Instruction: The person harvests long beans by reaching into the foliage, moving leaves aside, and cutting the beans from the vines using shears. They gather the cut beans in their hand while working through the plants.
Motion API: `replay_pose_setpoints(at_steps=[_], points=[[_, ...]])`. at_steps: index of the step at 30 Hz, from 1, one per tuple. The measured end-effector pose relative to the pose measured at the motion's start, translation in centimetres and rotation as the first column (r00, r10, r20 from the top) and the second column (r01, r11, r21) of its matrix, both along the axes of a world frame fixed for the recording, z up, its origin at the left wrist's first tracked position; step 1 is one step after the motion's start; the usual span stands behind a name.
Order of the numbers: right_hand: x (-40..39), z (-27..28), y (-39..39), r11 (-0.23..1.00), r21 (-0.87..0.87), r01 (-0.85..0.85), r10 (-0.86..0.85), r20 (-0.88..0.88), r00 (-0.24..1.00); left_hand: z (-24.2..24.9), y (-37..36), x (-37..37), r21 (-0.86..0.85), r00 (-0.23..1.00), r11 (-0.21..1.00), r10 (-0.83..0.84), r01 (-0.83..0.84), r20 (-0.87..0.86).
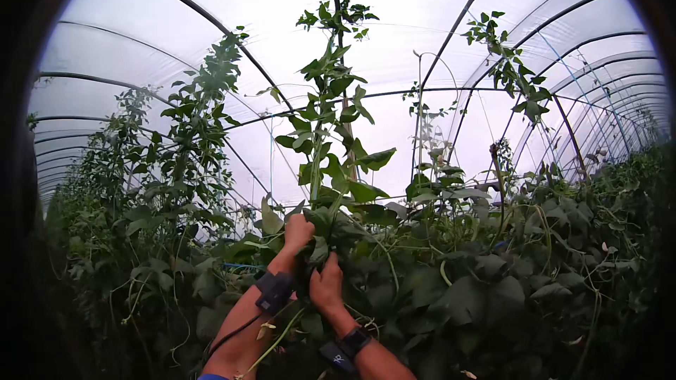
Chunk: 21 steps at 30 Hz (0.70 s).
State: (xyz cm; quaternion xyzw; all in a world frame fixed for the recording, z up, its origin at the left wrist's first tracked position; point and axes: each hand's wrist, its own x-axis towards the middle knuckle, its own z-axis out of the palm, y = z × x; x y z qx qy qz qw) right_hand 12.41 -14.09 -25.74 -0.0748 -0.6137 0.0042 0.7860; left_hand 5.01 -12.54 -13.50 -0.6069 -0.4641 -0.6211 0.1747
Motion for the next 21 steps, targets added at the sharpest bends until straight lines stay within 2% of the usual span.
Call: replay_pose_setpoints(at_steps=[2,3,5,9,11,12,14,15,16,18,21], points=[[0.0,0.1,-0.1,0.999,0.002,0.043,-0.043,-0.010,0.999,-0.5,-3.3,1.1,-0.056,0.990,0.989,0.134,-0.136,-0.052],[0.0,0.1,0.3,0.999,0.000,0.046,-0.046,-0.004,0.999,-0.5,-4.2,1.0,-0.060,0.990,0.989,0.130,-0.132,-0.047],[-0.1,0.4,0.7,0.999,0.015,-0.028,0.028,-0.024,0.999,-0.3,-5.3,0.5,-0.046,0.944,0.972,0.210,-0.229,-0.255],[-0.3,0.6,-0.4,0.999,0.035,0.007,-0.007,-0.007,1.000,0.7,-4.0,-0.7,-0.070,0.926,0.965,0.221,-0.254,-0.306],[-0.5,0.3,-1.5,0.991,-0.016,0.135,-0.136,-0.028,0.990,1.0,-0.1,-1.9,-0.041,0.972,0.990,0.127,-0.137,-0.197],[-0.5,0.3,-1.4,0.991,-0.009,0.134,-0.135,-0.028,0.991,1.4,0.5,-2.2,-0.035,0.972,0.990,0.129,-0.139,-0.195],[-0.7,0.4,-1.0,0.999,0.027,0.019,-0.018,-0.034,0.999,2.3,2.0,-2.7,-0.288,0.987,0.958,-0.052,0.006,-0.152],[-0.7,0.4,-1.2,0.999,0.028,0.020,-0.019,-0.034,0.999,2.6,10.0,-4.6,-0.247,0.951,0.922,-0.308,0.299,0.004],[-0.7,0.4,-1.6,0.997,0.035,0.066,-0.065,-0.031,0.997,2.1,12.4,-4.7,-0.243,0.951,0.922,-0.309,0.300,0.001],[-0.9,0.3,-2.1,0.994,0.037,0.106,-0.105,-0.028,0.994,1.2,14.3,-4.8,0.079,0.759,0.784,-0.617,0.616,0.210],[-0.5,0.2,-1.7,0.993,0.023,0.113,-0.113,-0.013,0.994,-1.8,5.8,-1.9,0.090,0.748,0.767,-0.640,0.636,0.174]])
